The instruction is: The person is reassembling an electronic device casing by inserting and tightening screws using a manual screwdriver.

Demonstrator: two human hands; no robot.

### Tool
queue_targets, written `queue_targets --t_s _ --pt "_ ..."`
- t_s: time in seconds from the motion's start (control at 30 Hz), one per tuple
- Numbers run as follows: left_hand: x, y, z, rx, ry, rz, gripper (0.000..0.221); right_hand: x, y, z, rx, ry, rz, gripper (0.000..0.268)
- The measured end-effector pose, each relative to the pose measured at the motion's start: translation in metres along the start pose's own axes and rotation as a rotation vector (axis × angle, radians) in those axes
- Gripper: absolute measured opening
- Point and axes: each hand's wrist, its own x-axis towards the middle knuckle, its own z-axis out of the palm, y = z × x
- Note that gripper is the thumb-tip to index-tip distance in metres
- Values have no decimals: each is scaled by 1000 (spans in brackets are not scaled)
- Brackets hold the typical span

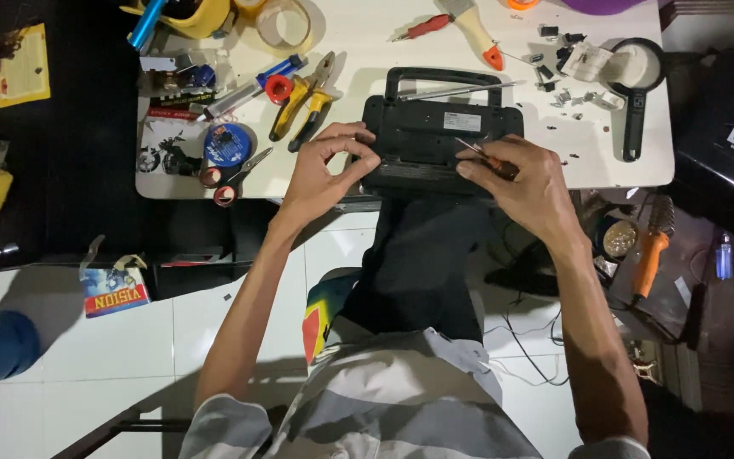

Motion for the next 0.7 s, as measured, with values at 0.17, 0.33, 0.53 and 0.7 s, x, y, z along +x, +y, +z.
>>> queue_targets --t_s 0.17,0.33,0.53,0.7 --pt "2 -5 2 -13 9 26 10 1 4 1 -44 -14 -5 22" --pt "2 -9 4 -16 30 33 13 2 2 0 -55 -40 29 19" --pt "2 -24 5 5 53 56 12 4 14 1 -52 -75 83 20" --pt "1 -24 7 19 53 83 11 5 -20 -6 -26 -123 83 36"
